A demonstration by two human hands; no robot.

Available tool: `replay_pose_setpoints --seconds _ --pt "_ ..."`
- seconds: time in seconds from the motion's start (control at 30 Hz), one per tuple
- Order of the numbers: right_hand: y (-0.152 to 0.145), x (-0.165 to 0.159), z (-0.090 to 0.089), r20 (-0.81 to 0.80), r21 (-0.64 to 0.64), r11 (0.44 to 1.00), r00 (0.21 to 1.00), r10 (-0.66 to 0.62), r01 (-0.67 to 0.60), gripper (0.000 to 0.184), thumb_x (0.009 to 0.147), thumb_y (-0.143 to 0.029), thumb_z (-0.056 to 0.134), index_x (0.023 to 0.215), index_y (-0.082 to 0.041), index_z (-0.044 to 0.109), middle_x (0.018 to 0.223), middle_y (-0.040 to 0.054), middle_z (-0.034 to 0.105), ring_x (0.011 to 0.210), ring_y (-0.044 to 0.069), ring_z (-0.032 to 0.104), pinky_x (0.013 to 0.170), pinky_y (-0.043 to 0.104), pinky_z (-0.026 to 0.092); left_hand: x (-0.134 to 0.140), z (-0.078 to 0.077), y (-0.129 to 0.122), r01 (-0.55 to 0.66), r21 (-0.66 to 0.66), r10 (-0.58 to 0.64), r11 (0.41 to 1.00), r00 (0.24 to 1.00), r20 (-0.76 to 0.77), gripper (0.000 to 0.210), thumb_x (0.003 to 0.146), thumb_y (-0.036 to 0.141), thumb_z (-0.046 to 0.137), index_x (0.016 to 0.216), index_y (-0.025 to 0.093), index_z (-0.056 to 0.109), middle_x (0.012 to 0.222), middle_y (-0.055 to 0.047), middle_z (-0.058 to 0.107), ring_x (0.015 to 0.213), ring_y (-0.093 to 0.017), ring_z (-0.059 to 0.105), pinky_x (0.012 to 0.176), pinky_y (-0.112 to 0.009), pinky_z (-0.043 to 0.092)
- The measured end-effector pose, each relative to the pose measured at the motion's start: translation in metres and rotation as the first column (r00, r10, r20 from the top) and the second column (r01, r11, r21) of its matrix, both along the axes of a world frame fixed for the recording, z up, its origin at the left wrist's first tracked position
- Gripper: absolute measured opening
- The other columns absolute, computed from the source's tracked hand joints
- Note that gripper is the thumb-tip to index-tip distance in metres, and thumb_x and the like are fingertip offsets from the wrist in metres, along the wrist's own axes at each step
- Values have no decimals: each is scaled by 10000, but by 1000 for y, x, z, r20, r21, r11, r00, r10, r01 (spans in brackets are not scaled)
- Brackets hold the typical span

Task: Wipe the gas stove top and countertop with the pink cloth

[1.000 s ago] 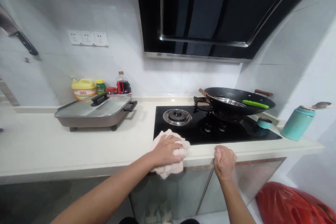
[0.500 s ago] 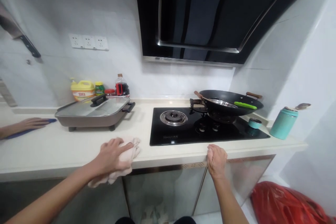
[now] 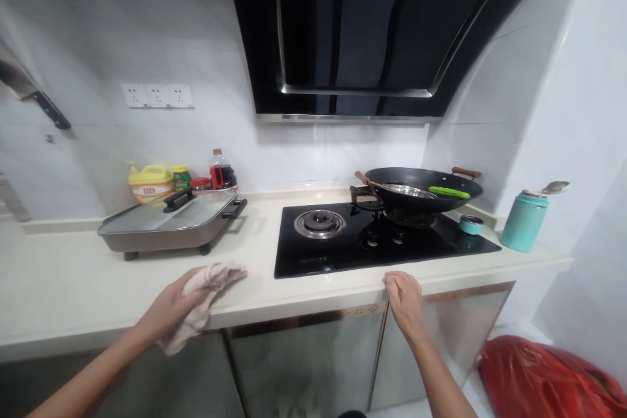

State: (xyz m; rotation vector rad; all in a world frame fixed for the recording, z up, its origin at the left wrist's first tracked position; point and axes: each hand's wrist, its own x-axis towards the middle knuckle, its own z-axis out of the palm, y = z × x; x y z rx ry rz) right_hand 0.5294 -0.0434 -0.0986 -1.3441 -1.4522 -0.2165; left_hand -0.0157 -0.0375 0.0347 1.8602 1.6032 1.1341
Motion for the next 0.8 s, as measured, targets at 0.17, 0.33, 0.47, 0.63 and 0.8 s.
replay_pose_setpoints --seconds 0.17,0.33,0.47,0.63,0.8 --pt "-4 13 -2 -21 -68 994 997 79 -81 411 1029 -515 465 882 -253 746 1030 81 768 1043 272 677 997 472 501 30 17 23 -91 -138 146 986 871 469 607 693 425 789 1242 191 681 1203 -105 801 1106 -309 749 931 -405 625" --pt "8 5 -13 75 43 998 996 -38 35 391 1035 -505 454 884 -239 699 954 87 757 948 275 680 934 472 489 83 20 56 229 -121 -69 966 678 732 554 743 377 760 1236 147 656 1159 -151 798 1055 -284 767 962 -397 611" --pt "13 -7 -22 103 126 982 983 -153 140 364 1051 -468 420 907 -236 661 970 106 747 953 286 666 923 476 462 119 5 74 229 -142 -147 963 888 436 512 816 423 688 1233 127 674 1157 -161 792 1087 -309 753 969 -428 596" --pt "14 4 -24 125 99 988 983 -131 120 342 1036 -442 439 891 -241 675 956 105 746 919 288 659 872 459 454 100 -10 93 -2 -115 28 993 974 226 543 712 345 768 1220 169 693 1266 -139 764 1258 -354 658 1119 -465 482" --pt "28 -31 24 108 -6 991 986 -130 132 323 984 -444 504 812 -274 718 841 76 724 783 259 615 722 399 414 58 -10 87 -34 -95 46 995 991 127 461 775 451 695 1153 191 741 1255 -113 781 1186 -311 700 1078 -399 512"
